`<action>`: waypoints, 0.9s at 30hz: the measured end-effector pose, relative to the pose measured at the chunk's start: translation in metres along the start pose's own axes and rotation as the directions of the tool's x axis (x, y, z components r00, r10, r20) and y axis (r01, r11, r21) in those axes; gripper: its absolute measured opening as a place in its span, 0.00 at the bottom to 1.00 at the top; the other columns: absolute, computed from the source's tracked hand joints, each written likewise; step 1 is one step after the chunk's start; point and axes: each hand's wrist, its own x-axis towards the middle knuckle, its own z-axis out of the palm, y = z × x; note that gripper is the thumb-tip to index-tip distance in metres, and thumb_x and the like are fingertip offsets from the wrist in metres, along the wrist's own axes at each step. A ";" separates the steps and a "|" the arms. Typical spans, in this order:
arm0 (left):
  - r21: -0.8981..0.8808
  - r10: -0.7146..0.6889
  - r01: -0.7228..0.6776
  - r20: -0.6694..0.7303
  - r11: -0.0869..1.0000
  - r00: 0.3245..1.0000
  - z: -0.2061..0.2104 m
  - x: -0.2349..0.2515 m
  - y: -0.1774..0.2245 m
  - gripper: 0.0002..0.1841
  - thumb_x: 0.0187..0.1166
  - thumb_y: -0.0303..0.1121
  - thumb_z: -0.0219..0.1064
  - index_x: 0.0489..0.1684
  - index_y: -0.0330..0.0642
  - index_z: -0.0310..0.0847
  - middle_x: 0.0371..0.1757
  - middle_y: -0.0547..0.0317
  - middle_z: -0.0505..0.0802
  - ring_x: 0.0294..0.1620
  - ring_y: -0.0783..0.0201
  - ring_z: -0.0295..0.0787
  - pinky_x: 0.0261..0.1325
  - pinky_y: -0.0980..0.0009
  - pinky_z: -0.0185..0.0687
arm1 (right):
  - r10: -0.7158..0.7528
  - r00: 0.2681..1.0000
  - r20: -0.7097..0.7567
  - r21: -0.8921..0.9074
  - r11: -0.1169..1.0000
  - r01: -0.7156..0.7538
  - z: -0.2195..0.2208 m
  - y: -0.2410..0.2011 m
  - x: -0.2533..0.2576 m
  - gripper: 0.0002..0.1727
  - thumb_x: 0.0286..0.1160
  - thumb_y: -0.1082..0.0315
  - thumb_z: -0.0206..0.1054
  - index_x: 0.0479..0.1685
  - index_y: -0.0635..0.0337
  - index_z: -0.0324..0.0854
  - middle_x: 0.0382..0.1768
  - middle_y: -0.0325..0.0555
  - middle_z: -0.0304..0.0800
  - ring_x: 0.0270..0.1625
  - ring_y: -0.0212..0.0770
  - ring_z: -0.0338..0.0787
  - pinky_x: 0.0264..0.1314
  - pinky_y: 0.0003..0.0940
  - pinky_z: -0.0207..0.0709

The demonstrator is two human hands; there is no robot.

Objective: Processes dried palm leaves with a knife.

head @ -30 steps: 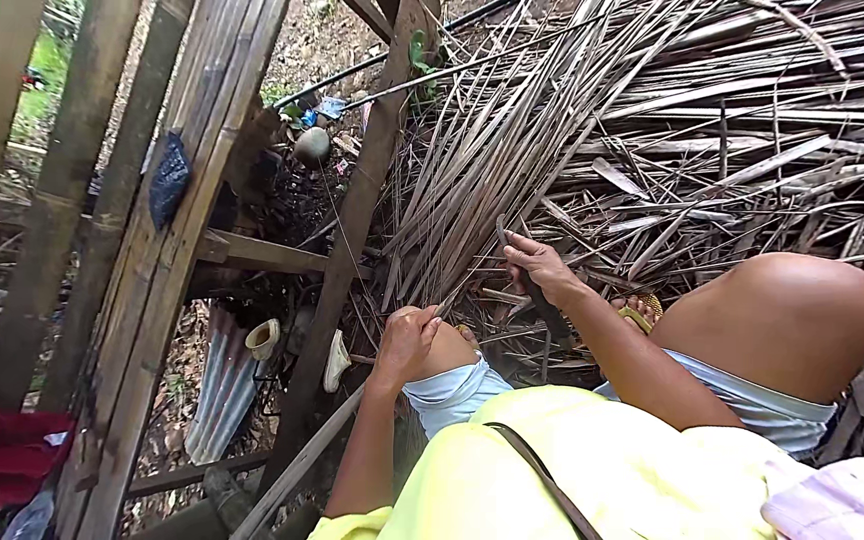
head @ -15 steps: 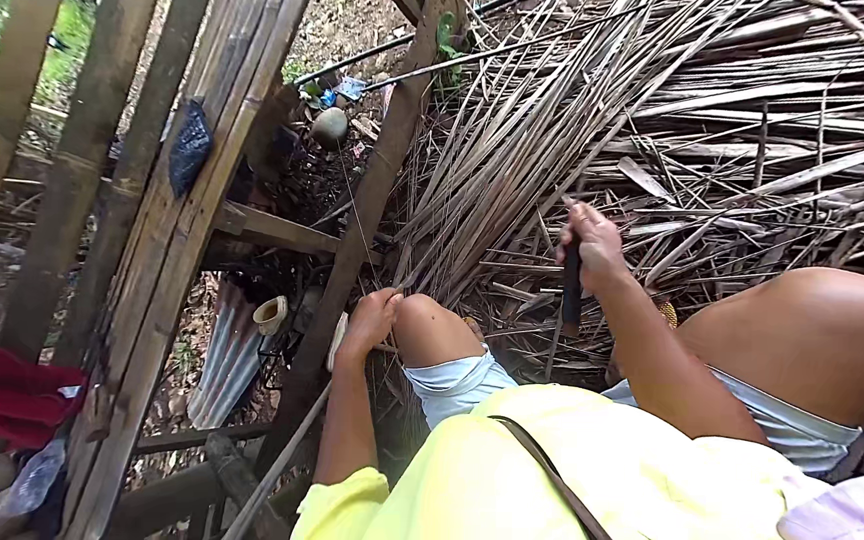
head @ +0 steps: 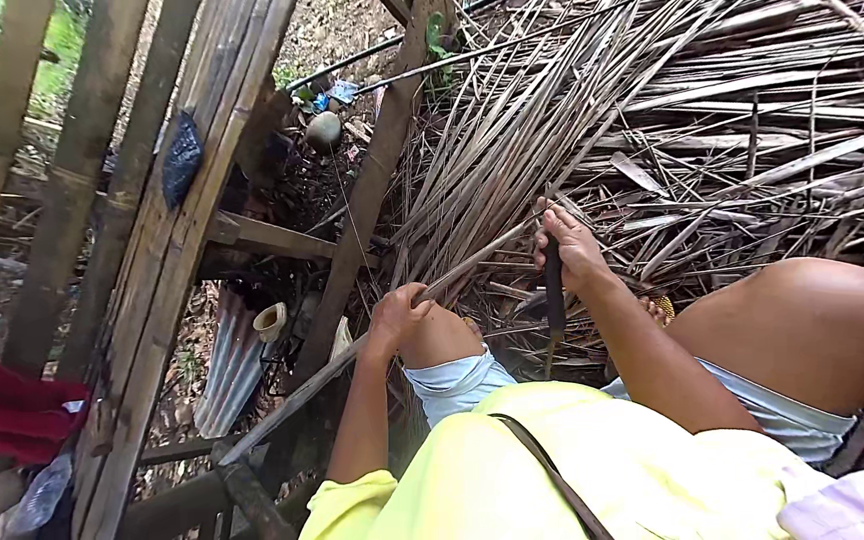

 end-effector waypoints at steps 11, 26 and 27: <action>0.083 0.235 -0.224 -0.159 0.971 0.959 0.022 0.019 0.036 0.12 0.92 0.33 0.58 0.47 0.34 0.86 0.36 0.41 0.90 0.35 0.45 0.90 0.43 0.46 0.87 | 0.208 0.860 0.466 -0.462 0.886 0.036 0.042 0.055 -0.049 0.32 0.95 0.54 0.49 0.95 0.50 0.51 0.21 0.42 0.76 0.16 0.35 0.76 0.19 0.29 0.75; 0.267 0.189 -0.131 -0.203 0.955 0.961 0.057 0.017 0.064 0.12 0.88 0.26 0.59 0.54 0.26 0.86 0.47 0.37 0.92 0.46 0.41 0.94 0.51 0.47 0.90 | 0.081 0.921 0.382 -0.523 0.841 0.143 0.038 0.064 -0.041 0.16 0.94 0.55 0.51 0.65 0.56 0.72 0.21 0.44 0.74 0.15 0.35 0.74 0.18 0.28 0.72; 0.266 0.189 -0.133 -0.198 0.955 0.962 0.059 0.016 0.064 0.11 0.87 0.25 0.59 0.54 0.27 0.86 0.47 0.36 0.93 0.45 0.41 0.95 0.50 0.47 0.90 | 0.068 0.926 0.371 -0.557 0.814 0.163 0.039 0.065 -0.041 0.16 0.95 0.56 0.51 0.61 0.58 0.72 0.21 0.44 0.74 0.16 0.35 0.74 0.19 0.29 0.72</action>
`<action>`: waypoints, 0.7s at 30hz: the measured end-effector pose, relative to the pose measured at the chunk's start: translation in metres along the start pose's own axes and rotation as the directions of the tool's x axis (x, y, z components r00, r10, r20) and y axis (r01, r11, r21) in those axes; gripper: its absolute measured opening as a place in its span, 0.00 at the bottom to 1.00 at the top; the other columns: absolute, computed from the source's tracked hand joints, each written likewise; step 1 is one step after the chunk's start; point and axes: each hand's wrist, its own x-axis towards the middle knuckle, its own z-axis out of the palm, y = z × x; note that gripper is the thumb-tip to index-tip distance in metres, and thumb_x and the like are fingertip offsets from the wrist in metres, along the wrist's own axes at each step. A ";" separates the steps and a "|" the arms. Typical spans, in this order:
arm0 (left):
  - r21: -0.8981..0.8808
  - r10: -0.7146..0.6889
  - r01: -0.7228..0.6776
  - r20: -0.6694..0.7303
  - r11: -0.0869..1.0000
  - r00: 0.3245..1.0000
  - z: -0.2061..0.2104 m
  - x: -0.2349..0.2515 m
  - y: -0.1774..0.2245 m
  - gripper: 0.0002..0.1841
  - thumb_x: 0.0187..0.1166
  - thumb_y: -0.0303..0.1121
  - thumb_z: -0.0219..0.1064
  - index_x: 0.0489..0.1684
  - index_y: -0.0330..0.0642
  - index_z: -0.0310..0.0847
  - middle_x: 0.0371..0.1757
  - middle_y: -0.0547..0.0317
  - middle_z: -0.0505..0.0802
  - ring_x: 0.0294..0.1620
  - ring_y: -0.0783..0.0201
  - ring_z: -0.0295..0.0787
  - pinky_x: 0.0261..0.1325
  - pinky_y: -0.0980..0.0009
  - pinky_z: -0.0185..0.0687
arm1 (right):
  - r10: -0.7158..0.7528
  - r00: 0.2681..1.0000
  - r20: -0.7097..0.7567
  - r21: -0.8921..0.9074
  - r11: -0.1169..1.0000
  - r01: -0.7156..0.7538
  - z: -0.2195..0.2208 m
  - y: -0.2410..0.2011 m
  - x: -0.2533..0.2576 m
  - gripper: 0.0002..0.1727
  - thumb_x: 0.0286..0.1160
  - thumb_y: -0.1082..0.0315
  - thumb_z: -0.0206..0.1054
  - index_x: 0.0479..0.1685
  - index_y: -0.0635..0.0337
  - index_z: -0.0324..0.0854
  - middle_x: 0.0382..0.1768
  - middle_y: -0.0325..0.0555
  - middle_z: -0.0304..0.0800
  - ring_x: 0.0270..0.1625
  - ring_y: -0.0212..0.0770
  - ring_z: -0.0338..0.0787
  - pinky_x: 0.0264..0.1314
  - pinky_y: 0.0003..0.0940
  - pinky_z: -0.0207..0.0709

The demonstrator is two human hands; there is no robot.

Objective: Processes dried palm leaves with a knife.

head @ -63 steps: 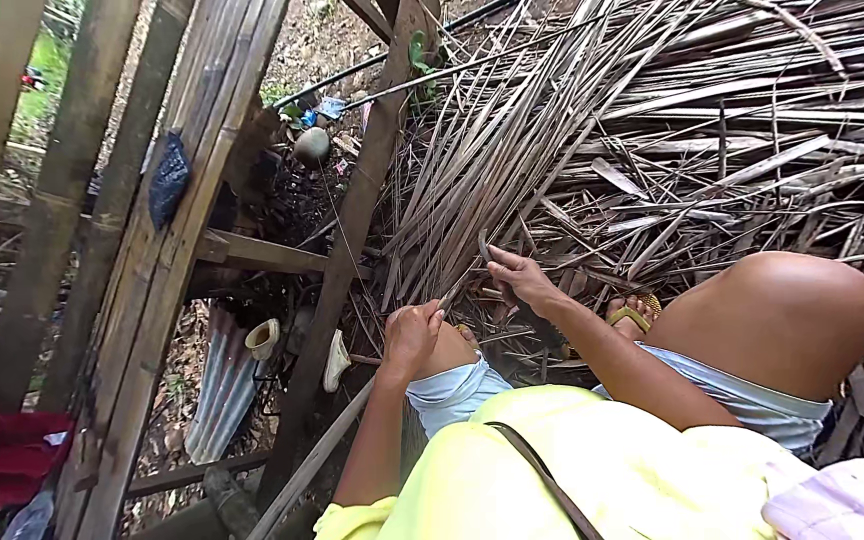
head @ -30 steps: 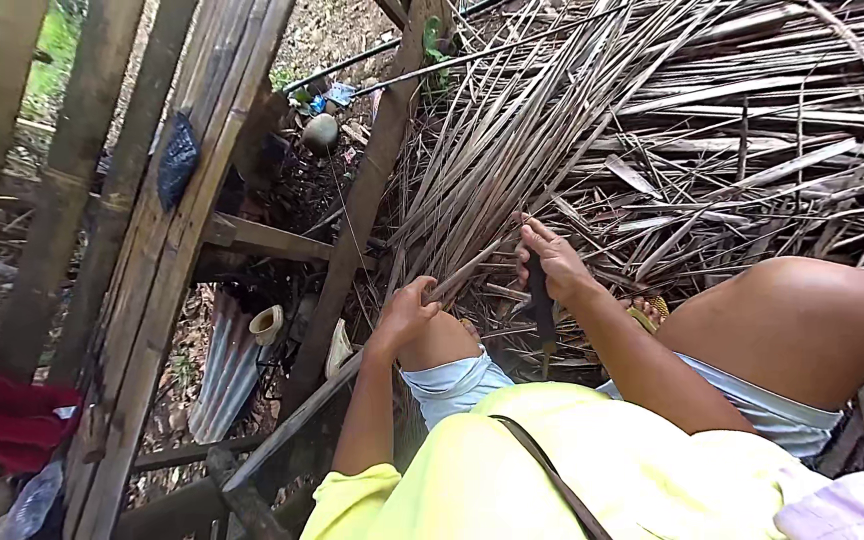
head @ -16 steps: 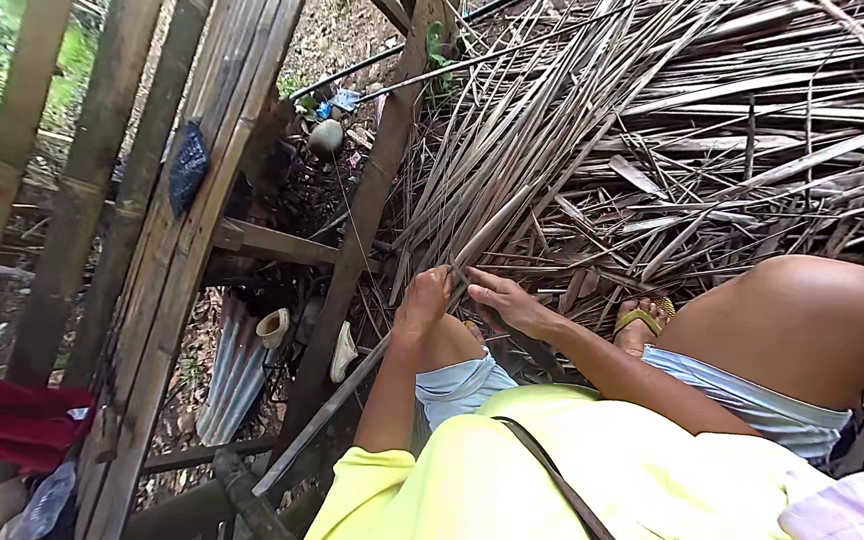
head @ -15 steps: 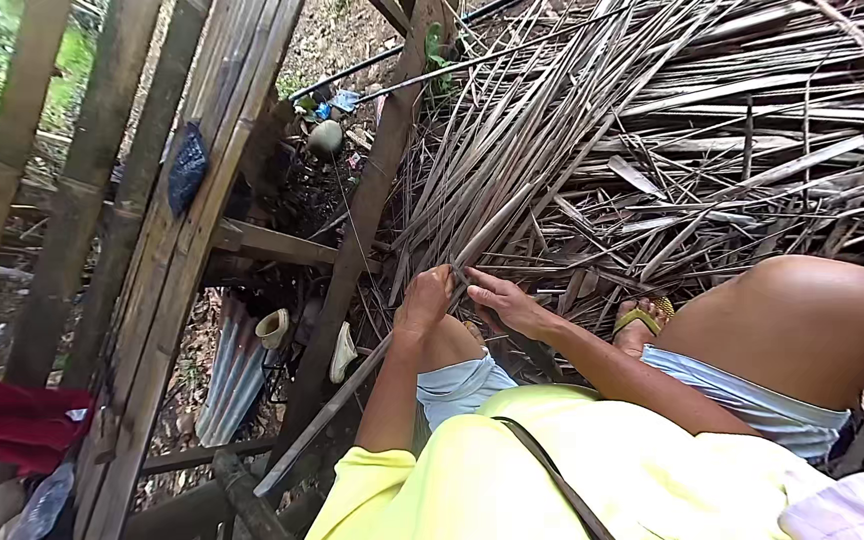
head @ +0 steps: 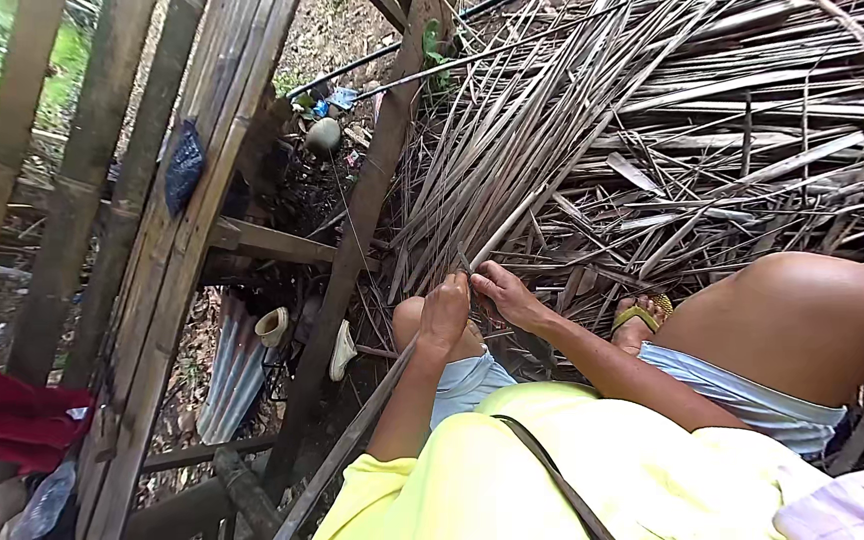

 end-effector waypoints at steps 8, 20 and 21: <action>0.009 -0.007 0.006 0.075 1.000 0.997 -0.004 -0.001 -0.002 0.13 0.90 0.28 0.58 0.56 0.27 0.85 0.49 0.36 0.93 0.47 0.40 0.95 0.52 0.47 0.89 | -0.045 0.998 -0.034 -0.251 0.967 0.035 -0.002 0.003 0.006 0.18 0.94 0.54 0.51 0.55 0.62 0.75 0.22 0.48 0.76 0.19 0.40 0.77 0.25 0.36 0.76; -0.118 0.045 -0.030 0.127 0.993 0.991 -0.015 0.005 -0.031 0.15 0.92 0.32 0.56 0.58 0.31 0.87 0.50 0.38 0.94 0.52 0.42 0.94 0.60 0.43 0.87 | -0.050 0.998 0.050 -0.353 0.933 0.064 -0.010 0.011 0.002 0.29 0.95 0.54 0.50 0.91 0.52 0.64 0.33 0.57 0.87 0.26 0.48 0.84 0.35 0.49 0.83; -0.111 0.020 -0.003 0.151 0.994 0.988 -0.016 0.003 -0.027 0.15 0.93 0.32 0.55 0.58 0.32 0.87 0.51 0.39 0.94 0.53 0.42 0.94 0.61 0.44 0.86 | -0.056 0.998 0.027 -0.401 0.914 0.062 -0.012 0.011 0.004 0.28 0.95 0.53 0.50 0.89 0.53 0.66 0.36 0.59 0.89 0.31 0.52 0.87 0.40 0.54 0.83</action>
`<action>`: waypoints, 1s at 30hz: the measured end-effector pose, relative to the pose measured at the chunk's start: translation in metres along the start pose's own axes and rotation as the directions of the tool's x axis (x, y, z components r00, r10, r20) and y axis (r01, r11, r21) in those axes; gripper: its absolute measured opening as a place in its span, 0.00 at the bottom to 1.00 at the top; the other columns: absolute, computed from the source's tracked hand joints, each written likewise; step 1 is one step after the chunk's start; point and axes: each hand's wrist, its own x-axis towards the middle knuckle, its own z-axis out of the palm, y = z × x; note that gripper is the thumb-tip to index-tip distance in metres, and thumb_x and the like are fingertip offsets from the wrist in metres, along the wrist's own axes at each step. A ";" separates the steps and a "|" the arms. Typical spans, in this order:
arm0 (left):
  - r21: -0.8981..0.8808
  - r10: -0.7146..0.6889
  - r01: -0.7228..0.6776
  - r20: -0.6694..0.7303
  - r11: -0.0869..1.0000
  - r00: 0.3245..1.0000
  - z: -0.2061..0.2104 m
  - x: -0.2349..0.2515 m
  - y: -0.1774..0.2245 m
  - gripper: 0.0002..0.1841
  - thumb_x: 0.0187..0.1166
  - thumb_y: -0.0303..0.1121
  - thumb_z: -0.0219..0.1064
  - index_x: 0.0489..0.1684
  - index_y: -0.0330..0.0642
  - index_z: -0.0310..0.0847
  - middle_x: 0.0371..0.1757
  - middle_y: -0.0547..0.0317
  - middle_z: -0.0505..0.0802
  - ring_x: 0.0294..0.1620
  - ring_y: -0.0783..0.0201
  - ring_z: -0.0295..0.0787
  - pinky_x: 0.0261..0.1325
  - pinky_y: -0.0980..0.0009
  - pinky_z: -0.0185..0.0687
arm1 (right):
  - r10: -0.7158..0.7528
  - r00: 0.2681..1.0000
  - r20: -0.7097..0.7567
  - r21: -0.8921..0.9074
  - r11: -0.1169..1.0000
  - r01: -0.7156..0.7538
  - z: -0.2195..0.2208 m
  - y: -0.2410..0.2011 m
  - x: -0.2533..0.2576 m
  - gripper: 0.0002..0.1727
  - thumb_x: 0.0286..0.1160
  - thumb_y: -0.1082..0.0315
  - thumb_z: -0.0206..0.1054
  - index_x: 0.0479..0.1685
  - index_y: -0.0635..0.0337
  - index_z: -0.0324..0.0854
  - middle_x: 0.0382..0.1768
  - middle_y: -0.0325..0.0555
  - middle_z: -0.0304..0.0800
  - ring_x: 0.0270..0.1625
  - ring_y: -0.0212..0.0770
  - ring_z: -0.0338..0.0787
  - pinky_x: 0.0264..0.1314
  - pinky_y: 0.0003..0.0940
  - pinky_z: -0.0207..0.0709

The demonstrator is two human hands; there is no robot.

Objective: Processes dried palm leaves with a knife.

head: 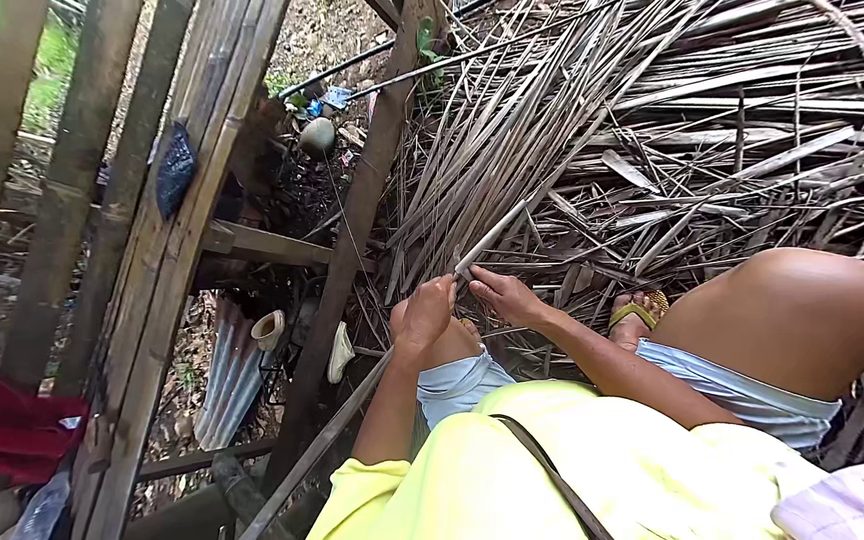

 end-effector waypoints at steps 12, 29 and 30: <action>-0.073 -0.206 0.218 0.143 0.973 0.968 -0.016 -0.018 -0.018 0.16 0.94 0.35 0.54 0.59 0.34 0.87 0.43 0.41 0.94 0.47 0.44 0.93 0.58 0.42 0.84 | 0.370 0.757 -0.539 0.267 0.927 -0.263 -0.085 0.048 0.029 0.28 0.97 0.55 0.43 0.89 0.56 0.63 0.35 0.58 0.84 0.30 0.54 0.83 0.41 0.56 0.80; -0.748 -0.016 0.311 0.373 0.586 0.928 -0.010 0.001 -0.019 0.18 0.96 0.35 0.49 0.58 0.32 0.83 0.24 0.57 0.85 0.13 0.75 0.71 0.18 0.81 0.68 | 0.036 0.988 -0.148 0.386 0.922 0.024 -0.038 0.010 0.012 0.28 0.92 0.64 0.56 0.90 0.58 0.64 0.26 0.41 0.80 0.19 0.31 0.73 0.23 0.27 0.71; -0.745 -0.005 0.313 0.384 0.589 0.923 -0.012 -0.003 -0.023 0.18 0.96 0.35 0.49 0.58 0.33 0.84 0.24 0.58 0.85 0.13 0.75 0.71 0.18 0.81 0.68 | 0.069 0.985 -0.161 0.415 0.910 0.004 -0.045 0.011 0.013 0.28 0.92 0.64 0.55 0.90 0.58 0.63 0.22 0.39 0.78 0.17 0.31 0.72 0.21 0.28 0.70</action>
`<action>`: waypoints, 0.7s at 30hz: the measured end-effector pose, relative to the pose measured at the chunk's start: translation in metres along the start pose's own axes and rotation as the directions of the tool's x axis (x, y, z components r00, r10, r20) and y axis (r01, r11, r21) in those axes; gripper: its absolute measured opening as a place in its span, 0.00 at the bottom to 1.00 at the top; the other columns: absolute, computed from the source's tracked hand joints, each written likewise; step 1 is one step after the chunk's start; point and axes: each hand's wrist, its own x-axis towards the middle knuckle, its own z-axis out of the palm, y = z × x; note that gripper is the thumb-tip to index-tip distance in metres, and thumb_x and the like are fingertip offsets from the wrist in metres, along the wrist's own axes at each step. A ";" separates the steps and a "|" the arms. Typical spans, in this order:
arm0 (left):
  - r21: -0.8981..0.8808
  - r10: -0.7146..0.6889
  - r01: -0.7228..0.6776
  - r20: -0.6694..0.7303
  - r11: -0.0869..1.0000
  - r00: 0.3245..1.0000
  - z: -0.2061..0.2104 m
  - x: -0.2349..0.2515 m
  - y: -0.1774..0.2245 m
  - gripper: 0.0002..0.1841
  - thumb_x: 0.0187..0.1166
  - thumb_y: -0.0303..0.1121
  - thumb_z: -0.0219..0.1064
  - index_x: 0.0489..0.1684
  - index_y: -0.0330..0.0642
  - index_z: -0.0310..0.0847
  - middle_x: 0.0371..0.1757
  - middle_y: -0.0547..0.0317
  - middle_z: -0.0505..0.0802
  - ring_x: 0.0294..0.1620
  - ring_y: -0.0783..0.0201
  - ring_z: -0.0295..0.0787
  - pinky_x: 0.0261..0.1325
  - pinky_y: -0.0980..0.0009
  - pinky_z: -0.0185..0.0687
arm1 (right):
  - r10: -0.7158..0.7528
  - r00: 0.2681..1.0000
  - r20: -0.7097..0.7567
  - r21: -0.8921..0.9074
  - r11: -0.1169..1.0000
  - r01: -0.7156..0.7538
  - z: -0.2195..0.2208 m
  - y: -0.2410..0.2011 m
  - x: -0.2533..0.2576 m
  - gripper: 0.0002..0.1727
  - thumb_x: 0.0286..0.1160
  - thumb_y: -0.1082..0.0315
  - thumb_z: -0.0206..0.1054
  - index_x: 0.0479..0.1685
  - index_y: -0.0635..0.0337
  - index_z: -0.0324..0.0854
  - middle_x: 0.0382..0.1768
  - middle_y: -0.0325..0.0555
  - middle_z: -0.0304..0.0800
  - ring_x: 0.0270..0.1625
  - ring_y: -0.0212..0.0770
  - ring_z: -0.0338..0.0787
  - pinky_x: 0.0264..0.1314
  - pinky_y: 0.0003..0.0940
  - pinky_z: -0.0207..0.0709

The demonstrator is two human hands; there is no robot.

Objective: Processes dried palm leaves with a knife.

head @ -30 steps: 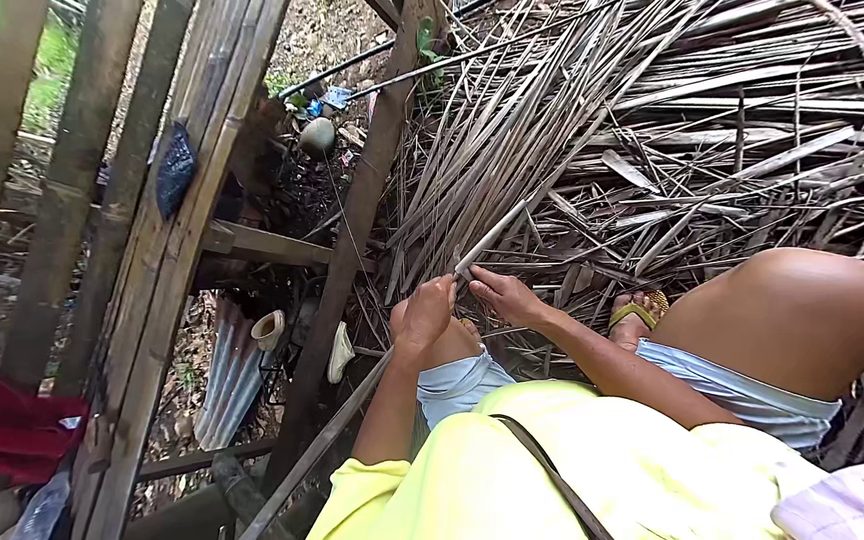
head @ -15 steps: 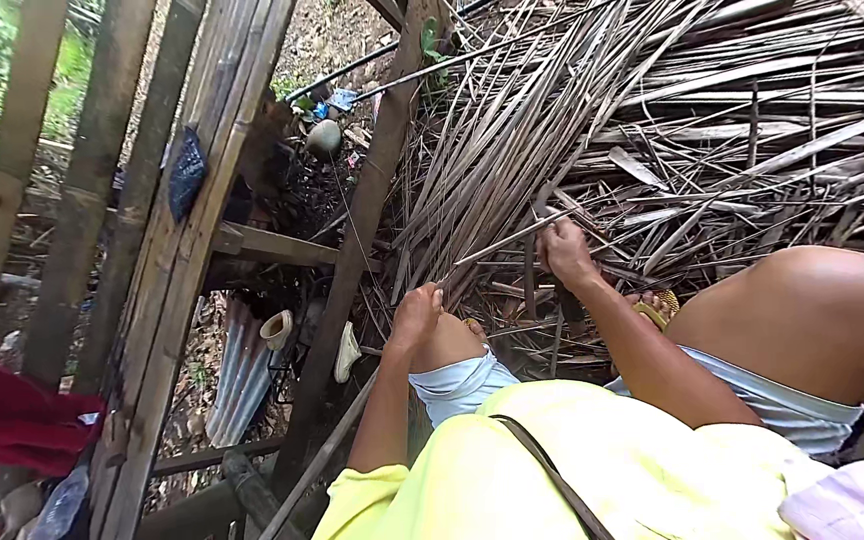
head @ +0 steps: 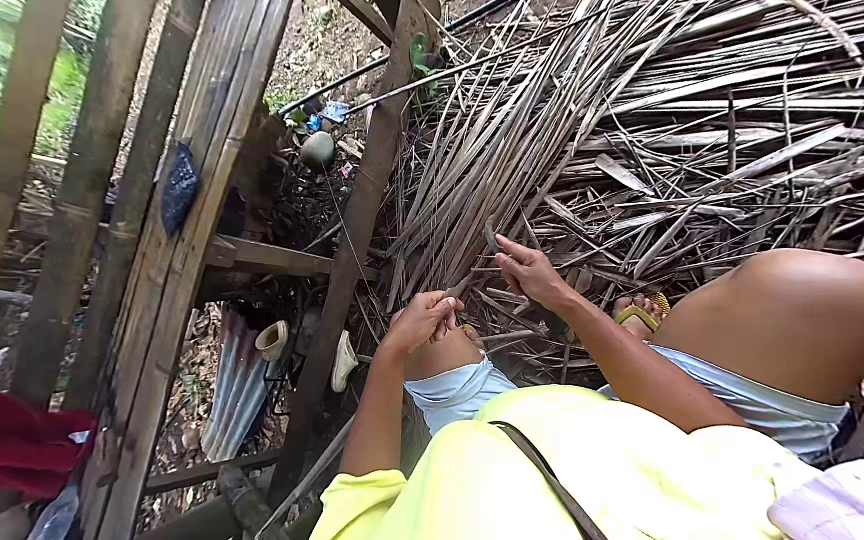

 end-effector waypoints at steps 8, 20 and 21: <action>0.065 -0.035 0.032 0.054 0.997 0.998 -0.029 -0.035 -0.012 0.16 0.94 0.31 0.51 0.56 0.32 0.85 0.23 0.61 0.85 0.13 0.76 0.70 0.17 0.83 0.66 | 0.062 0.912 -0.406 0.214 0.976 0.028 -0.058 -0.001 0.017 0.27 0.94 0.62 0.54 0.89 0.55 0.64 0.21 0.36 0.76 0.14 0.31 0.73 0.15 0.27 0.72; 0.681 0.063 0.168 -0.301 0.713 0.952 0.019 0.001 0.005 0.17 0.94 0.40 0.54 0.62 0.42 0.87 0.45 0.45 0.94 0.49 0.46 0.92 0.59 0.42 0.83 | 0.170 0.967 0.190 0.014 0.984 -0.175 0.041 0.002 -0.018 0.31 0.93 0.59 0.55 0.94 0.46 0.55 0.24 0.45 0.78 0.17 0.35 0.73 0.20 0.30 0.72; 0.699 0.072 0.163 -0.294 0.697 0.953 0.023 -0.001 0.010 0.17 0.94 0.39 0.54 0.62 0.41 0.86 0.48 0.43 0.94 0.51 0.45 0.92 0.60 0.43 0.83 | 0.173 0.967 0.186 0.020 0.984 -0.180 0.040 0.004 -0.017 0.31 0.93 0.60 0.56 0.94 0.45 0.57 0.23 0.45 0.77 0.16 0.34 0.72 0.20 0.29 0.71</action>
